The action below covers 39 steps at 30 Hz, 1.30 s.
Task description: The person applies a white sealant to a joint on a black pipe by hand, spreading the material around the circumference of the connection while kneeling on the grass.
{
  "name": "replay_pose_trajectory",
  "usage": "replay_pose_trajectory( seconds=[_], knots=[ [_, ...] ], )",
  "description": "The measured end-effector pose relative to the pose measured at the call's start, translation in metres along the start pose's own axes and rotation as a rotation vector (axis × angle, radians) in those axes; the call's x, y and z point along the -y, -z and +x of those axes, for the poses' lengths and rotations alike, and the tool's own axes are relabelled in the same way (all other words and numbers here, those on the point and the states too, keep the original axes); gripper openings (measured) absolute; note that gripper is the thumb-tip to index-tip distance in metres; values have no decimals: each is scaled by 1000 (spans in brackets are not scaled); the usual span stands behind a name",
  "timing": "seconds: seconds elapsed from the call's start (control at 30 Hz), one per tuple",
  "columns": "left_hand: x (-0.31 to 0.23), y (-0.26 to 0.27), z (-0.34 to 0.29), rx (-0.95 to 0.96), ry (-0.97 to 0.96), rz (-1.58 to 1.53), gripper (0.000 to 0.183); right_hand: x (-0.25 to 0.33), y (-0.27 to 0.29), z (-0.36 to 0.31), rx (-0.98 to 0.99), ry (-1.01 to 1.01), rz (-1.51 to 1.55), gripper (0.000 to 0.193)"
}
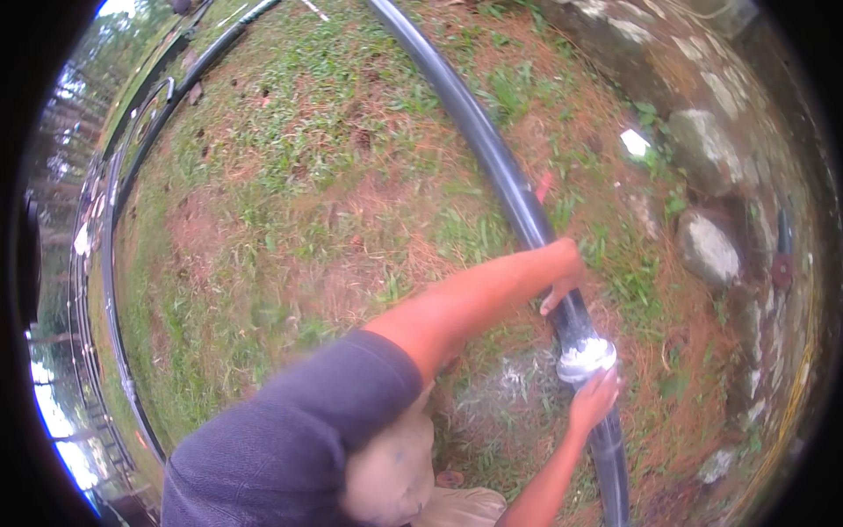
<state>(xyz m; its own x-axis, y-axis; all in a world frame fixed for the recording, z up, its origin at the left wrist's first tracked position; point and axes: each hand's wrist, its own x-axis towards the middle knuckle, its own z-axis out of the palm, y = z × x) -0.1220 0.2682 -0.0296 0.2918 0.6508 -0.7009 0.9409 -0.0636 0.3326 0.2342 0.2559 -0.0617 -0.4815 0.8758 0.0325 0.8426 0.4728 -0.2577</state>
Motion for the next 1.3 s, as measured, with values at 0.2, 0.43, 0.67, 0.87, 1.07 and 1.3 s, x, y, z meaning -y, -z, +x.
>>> replay_pose_trajectory(
  seconds=[0.2, 0.43, 0.67, 0.87, 1.07, 1.3],
  knots=[
    [-10, -11, 0, -268, -59, 75, 74, 10, 56, 66, 314, -213, -83, 71],
    [-22, -26, -16, -485, -22, 177, 83, -12, 10, -16, 18, 6, -125, 65],
    [-10, -87, -19, -681, -8, 149, 83, 10, 44, 49, 543, -370, -30, 77],
    [-31, -103, -33, -928, -47, 239, 76, 15, 26, -48, 95, -52, -131, 76],
    [-56, -124, -68, -868, 128, 277, 67, -3, 18, -5, 346, -347, 102, 70],
    [-66, -50, -76, -188, 79, 161, 75, 41, 35, -119, -179, 199, -221, 65]
  ],
)
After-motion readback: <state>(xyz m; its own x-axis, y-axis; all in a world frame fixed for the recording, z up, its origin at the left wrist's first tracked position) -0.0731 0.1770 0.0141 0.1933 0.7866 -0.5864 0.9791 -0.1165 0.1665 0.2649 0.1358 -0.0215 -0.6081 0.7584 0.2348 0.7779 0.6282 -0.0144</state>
